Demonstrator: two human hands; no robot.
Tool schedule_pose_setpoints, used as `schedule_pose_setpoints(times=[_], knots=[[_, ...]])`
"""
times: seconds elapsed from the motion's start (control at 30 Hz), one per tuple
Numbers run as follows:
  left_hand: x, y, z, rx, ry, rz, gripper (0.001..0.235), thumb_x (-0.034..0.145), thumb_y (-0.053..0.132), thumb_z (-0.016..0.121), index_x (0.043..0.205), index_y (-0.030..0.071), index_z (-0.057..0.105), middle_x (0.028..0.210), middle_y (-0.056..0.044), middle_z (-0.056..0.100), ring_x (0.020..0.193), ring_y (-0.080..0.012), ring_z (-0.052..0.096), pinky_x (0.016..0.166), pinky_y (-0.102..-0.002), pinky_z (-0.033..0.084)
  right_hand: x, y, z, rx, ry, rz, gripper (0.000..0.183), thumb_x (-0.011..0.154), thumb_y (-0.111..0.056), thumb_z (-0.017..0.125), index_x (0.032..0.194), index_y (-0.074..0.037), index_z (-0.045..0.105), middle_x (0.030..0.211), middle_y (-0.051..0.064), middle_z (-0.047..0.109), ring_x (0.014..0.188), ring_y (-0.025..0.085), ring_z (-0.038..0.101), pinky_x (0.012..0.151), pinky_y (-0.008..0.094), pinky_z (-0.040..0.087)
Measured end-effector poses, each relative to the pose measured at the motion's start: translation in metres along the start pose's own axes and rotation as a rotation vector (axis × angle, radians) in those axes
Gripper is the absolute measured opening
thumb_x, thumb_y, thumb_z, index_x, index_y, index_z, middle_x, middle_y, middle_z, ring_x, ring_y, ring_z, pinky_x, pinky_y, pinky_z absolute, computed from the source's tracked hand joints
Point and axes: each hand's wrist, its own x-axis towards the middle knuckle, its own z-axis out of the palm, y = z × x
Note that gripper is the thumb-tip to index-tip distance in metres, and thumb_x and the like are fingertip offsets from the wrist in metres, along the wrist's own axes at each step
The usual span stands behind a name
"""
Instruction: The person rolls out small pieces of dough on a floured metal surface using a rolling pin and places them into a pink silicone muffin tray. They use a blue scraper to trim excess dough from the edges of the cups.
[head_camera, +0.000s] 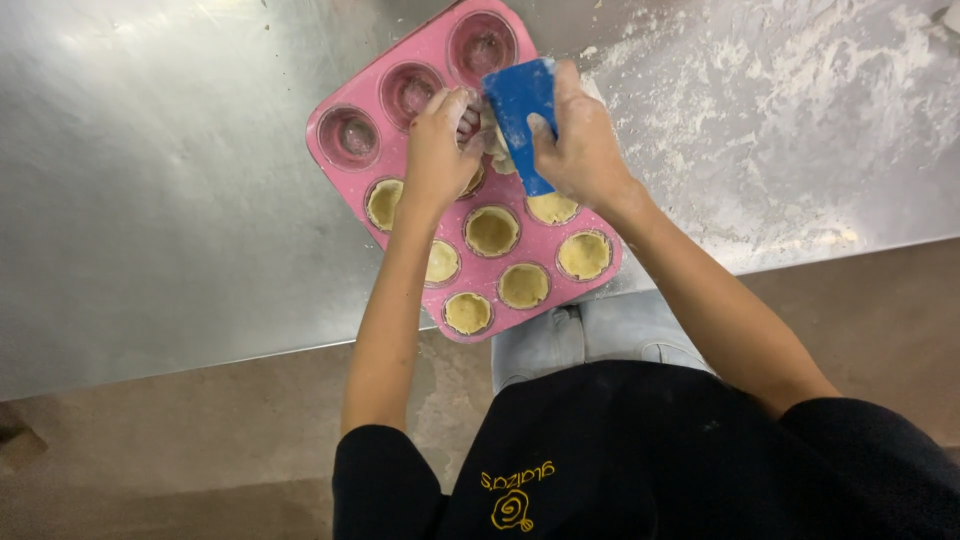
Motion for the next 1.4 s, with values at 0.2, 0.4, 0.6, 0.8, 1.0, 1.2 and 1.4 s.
schedule_pose_setpoints(times=[0.2, 0.4, 0.6, 0.8, 1.0, 1.2, 1.4], knots=[[-0.005, -0.018, -0.002, -0.007, -0.021, 0.125, 0.014, 0.089, 0.001, 0.071, 0.098, 0.007, 0.063, 0.1, -0.007, 0.063, 0.09, -0.0263, 0.063, 0.078, -0.038, 0.049, 0.016, -0.024, -0.017, 0.006, -0.223, 0.192, 0.032, 0.1, 0.013, 0.052, 0.129, 0.003, 0.043, 0.088, 0.014, 0.067, 0.057, 0.02, 0.069, 0.042, 0.022, 0.065], [-0.005, -0.023, 0.0, -0.007, -0.074, 0.109, 0.023, 0.09, 0.0, 0.074, 0.074, 0.006, 0.058, 0.094, -0.006, 0.053, 0.09, -0.0225, 0.056, 0.081, -0.038, 0.052, 0.036, -0.001, -0.024, -0.169, -0.252, 0.08, 0.046, 0.098, -0.015, 0.069, 0.137, 0.001, 0.049, 0.118, 0.018, 0.068, 0.102, 0.038, 0.068, 0.082, 0.048, 0.06], [-0.03, -0.001, -0.01, 0.049, -0.087, 0.231, 0.019, 0.092, -0.012, 0.057, 0.079, 0.0, 0.054, 0.093, -0.009, 0.049, 0.072, -0.0231, 0.048, 0.055, -0.036, 0.038, 0.038, 0.011, -0.01, -0.252, -0.262, -0.066, 0.041, 0.088, -0.016, 0.073, 0.127, -0.007, 0.061, 0.105, 0.014, 0.074, 0.09, 0.036, 0.069, 0.077, 0.049, 0.055], [-0.075, 0.001, 0.019, 0.068, -0.009, 0.121, 0.019, 0.087, -0.005, 0.058, 0.105, 0.001, 0.058, 0.103, -0.012, 0.062, 0.098, -0.0302, 0.058, 0.087, -0.043, 0.048, 0.025, 0.016, 0.003, -0.496, -0.241, -0.146, 0.036, 0.098, -0.019, 0.073, 0.118, -0.005, 0.047, 0.058, 0.008, 0.05, 0.049, 0.028, 0.052, 0.041, 0.044, 0.041], [-0.09, -0.01, 0.057, 0.16, 0.176, 0.047, 0.039, 0.085, 0.002, 0.075, 0.122, -0.002, 0.061, 0.114, -0.014, 0.056, 0.107, -0.0329, 0.057, 0.091, -0.043, 0.053, 0.017, 0.007, 0.006, -0.272, -0.218, -0.04, 0.027, 0.093, -0.017, 0.073, 0.107, 0.0, 0.057, 0.074, 0.011, 0.065, 0.063, 0.03, 0.063, 0.057, 0.045, 0.053], [-0.105, -0.002, 0.056, 0.125, 0.171, 0.01, 0.01, 0.094, 0.003, 0.069, 0.103, -0.001, 0.068, 0.104, -0.009, 0.053, 0.089, -0.0227, 0.057, 0.063, -0.032, 0.057, 0.009, -0.029, -0.039, 0.062, -0.249, -0.157, 0.03, 0.104, -0.005, 0.058, 0.131, 0.005, 0.048, 0.107, 0.02, 0.07, 0.087, 0.03, 0.078, 0.06, 0.034, 0.072], [-0.114, 0.01, 0.058, 0.005, 0.178, -0.066, 0.008, 0.096, -0.006, 0.058, 0.1, -0.003, 0.063, 0.12, -0.018, 0.049, 0.108, -0.0377, 0.059, 0.081, -0.047, 0.058, 0.043, -0.057, -0.063, -0.963, -0.435, -0.32, 0.023, 0.089, -0.024, 0.057, 0.11, -0.025, 0.067, 0.08, 0.003, 0.071, 0.081, 0.03, 0.069, 0.051, 0.047, 0.049]])
